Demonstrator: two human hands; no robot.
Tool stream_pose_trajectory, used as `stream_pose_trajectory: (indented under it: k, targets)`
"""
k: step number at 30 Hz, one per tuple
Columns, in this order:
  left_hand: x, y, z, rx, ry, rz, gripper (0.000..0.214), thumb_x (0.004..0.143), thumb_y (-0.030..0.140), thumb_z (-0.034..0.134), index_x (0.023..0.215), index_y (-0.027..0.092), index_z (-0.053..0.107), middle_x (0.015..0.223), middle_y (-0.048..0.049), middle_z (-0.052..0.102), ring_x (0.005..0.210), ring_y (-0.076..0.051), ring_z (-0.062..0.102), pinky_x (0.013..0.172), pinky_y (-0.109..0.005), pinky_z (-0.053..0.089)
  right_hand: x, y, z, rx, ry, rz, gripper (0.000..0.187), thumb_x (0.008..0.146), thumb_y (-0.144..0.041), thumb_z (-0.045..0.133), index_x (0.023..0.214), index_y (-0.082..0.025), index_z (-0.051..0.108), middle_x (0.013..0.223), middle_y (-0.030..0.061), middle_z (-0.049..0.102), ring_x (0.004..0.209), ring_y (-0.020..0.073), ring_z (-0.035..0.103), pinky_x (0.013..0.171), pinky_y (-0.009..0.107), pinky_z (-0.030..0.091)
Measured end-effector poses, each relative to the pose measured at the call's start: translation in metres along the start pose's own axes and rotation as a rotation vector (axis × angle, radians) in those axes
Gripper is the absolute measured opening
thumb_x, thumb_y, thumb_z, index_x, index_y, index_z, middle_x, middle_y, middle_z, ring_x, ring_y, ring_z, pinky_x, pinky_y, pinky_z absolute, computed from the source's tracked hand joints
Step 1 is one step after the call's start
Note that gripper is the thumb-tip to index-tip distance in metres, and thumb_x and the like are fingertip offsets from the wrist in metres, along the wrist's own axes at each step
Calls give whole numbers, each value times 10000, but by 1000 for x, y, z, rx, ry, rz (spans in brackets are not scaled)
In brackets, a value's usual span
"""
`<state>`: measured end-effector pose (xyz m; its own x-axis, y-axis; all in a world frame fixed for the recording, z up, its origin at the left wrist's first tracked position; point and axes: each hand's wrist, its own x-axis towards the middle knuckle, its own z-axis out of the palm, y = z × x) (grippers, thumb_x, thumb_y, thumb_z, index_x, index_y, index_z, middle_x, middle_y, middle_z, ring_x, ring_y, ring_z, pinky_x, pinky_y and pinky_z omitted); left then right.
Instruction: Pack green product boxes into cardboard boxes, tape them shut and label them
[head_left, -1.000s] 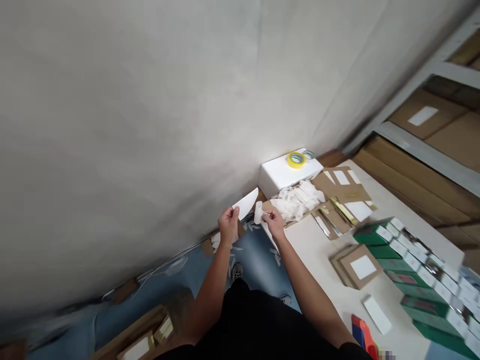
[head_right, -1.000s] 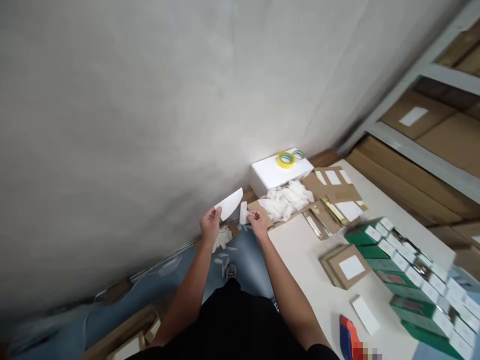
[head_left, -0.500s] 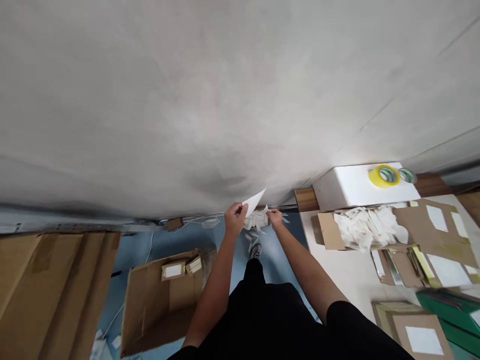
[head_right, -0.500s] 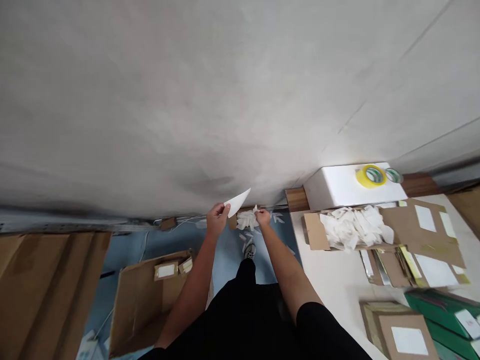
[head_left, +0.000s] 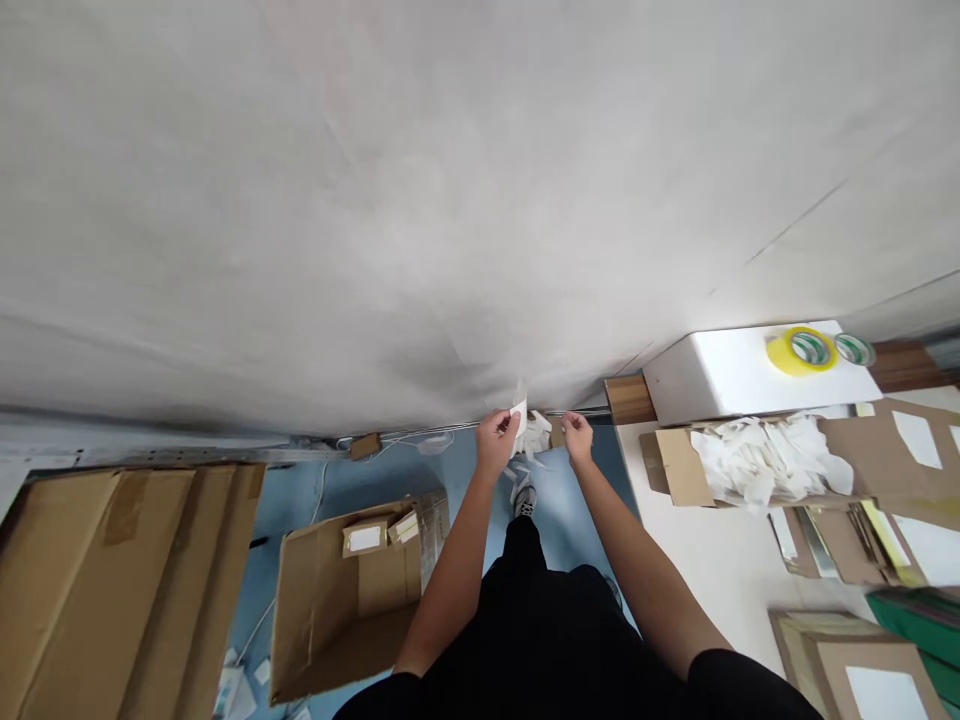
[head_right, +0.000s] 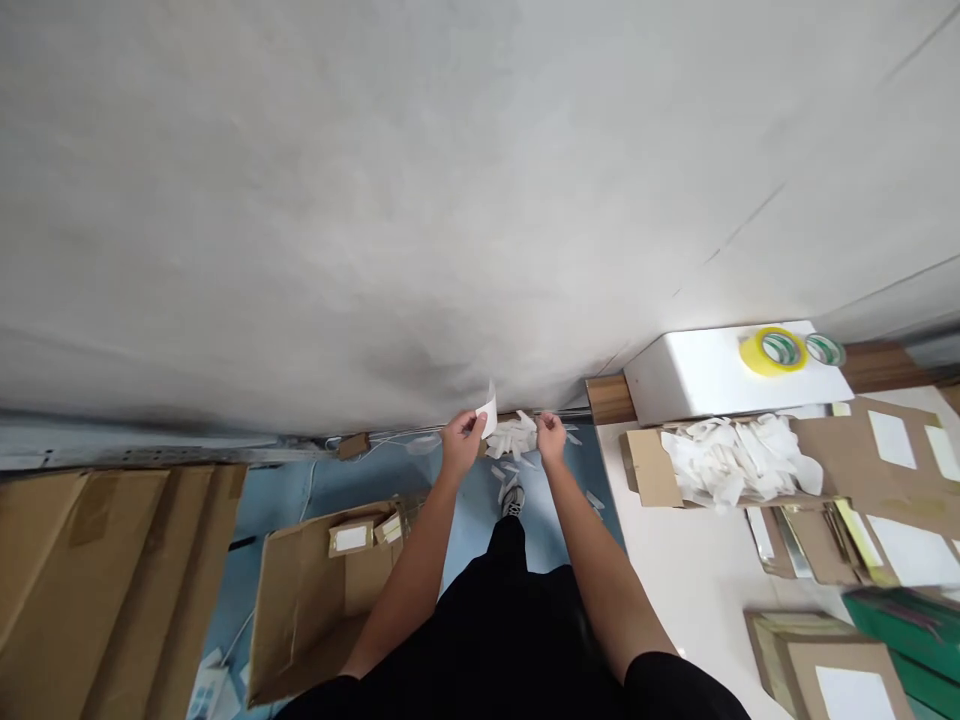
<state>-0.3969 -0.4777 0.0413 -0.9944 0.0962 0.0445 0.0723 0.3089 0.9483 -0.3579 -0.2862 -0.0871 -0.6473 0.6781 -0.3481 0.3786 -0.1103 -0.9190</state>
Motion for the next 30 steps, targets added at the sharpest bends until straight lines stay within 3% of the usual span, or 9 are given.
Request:
stream_pose_trajectory:
  k: [3, 7, 13, 17, 21, 23, 25, 27, 30]
  targets:
    - [2, 14, 24, 36, -58, 144, 327, 967, 416, 581, 754, 191, 686, 731, -1, 614, 673, -126, 545, 678, -239, 444, -19, -34, -25, 94, 21, -51, 349, 715, -514, 681, 866, -201, 653, 789, 18, 689, 740, 177, 616, 716, 292, 492]
    - [-8, 43, 62, 35, -114, 312, 301, 976, 387, 585, 777, 196, 707, 743, -12, 625, 682, -132, 567, 686, -247, 464, -50, -85, -67, 179, -123, -167, 416, 840, -584, 665, 661, -213, 605, 634, -6, 619, 636, 147, 559, 696, 279, 481]
    - [-59, 93, 131, -39, -195, 544, 181, 975, 322, 612, 915, 210, 740, 890, -47, 702, 781, -146, 651, 736, -256, 510, -86, -123, -154, 292, -105, -241, 485, 836, -682, 658, 809, -204, 734, 779, 40, 718, 770, 194, 634, 730, 299, 516]
    - [-110, 122, 181, -6, -219, 678, 128, 932, 347, 680, 932, 222, 707, 922, -60, 690, 855, -181, 661, 790, -294, 521, -113, -128, -229, 371, -2, -273, 474, 838, -662, 654, 763, -198, 718, 755, 28, 687, 740, 180, 605, 719, 291, 502]
    - [-163, 146, 232, 37, -145, 757, 278, 827, 436, 789, 858, 227, 609, 847, -60, 646, 850, -225, 631, 815, -355, 511, -145, -126, -302, 372, 144, -281, 432, 812, -606, 691, 695, -191, 658, 647, -8, 588, 665, 155, 520, 647, 270, 442]
    - [-189, 159, 256, 18, -167, 787, 334, 794, 465, 816, 841, 235, 579, 839, -67, 638, 845, -239, 624, 831, -379, 505, -159, -119, -335, 376, 277, -255, 416, 795, -587, 704, 681, -193, 634, 620, -26, 537, 634, 141, 468, 604, 258, 398]
    - [-215, 173, 279, -25, -271, 808, 382, 750, 487, 852, 855, 239, 581, 874, -87, 645, 894, -263, 632, 872, -402, 501, -172, -109, -369, 404, 442, -236, 421, 808, -582, 687, 655, -203, 587, 602, -42, 476, 613, 129, 417, 576, 251, 361]
    - [-241, 186, 302, -81, -454, 808, 458, 676, 504, 904, 899, 239, 603, 950, -110, 660, 987, -292, 638, 913, -412, 498, -186, -95, -403, 443, 590, -249, 429, 831, -584, 662, 648, -214, 548, 609, -47, 444, 623, 130, 405, 580, 248, 358]
    - [-284, 200, 338, -194, -708, 658, 582, 609, 511, 938, 1009, 237, 615, 1086, -115, 667, 1017, -279, 646, 893, -390, 514, -207, -73, -458, 497, 694, -286, 421, 837, -595, 656, 675, -219, 557, 651, -34, 491, 685, 148, 459, 643, 260, 405]
